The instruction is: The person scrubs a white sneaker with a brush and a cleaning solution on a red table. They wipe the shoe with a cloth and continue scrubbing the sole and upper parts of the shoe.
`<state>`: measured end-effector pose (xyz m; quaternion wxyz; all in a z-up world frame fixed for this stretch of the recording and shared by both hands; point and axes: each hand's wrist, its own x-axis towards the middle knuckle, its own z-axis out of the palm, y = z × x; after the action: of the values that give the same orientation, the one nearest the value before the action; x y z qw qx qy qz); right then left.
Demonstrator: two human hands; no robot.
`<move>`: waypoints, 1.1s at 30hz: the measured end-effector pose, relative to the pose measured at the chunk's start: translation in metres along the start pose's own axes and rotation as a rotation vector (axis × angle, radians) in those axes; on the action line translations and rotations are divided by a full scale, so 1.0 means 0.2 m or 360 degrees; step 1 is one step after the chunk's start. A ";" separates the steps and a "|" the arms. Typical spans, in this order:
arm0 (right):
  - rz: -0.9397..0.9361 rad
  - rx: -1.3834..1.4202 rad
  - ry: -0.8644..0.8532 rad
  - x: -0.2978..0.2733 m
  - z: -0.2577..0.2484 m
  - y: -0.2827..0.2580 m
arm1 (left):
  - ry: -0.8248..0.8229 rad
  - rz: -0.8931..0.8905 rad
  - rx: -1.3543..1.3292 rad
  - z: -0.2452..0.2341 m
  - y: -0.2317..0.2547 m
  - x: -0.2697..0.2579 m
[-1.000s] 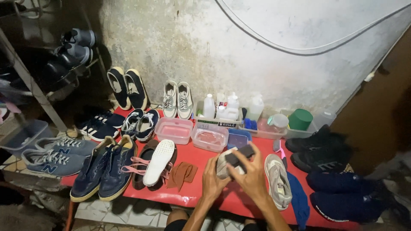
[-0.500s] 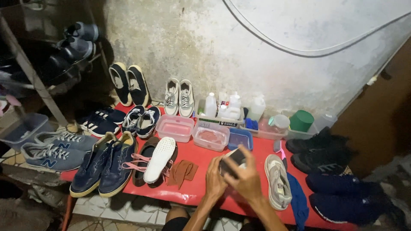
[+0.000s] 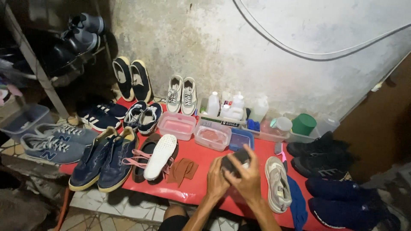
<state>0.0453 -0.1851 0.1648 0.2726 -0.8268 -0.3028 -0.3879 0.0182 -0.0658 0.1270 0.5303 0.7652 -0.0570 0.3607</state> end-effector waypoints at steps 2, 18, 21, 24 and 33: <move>0.0164 0.0049 0.0166 0.08 -0.08 -0.07 | -0.0004 -0.0018 -0.0020 0.01 -0.04 -0.01; 0.0348 0.0099 0.0284 0.08 -0.10 -0.01 | -0.0007 0.0025 -0.0012 0.04 -0.06 -0.04; -0.0112 -0.0010 -0.0019 -0.05 0.03 0.06 | -0.0024 0.0051 0.0016 0.02 -0.01 -0.03; 0.0173 0.0084 0.0267 0.04 -0.09 -0.02 | -0.0059 -0.0066 -0.0123 0.01 -0.05 -0.04; 0.0393 0.0124 0.0253 0.08 -0.11 -0.05 | -0.0056 -0.0118 -0.0135 -0.04 -0.04 -0.03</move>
<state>0.0359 -0.1886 0.1917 0.3734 -0.8131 -0.1910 -0.4036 0.0130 -0.0577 0.1179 0.5741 0.7498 -0.0530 0.3246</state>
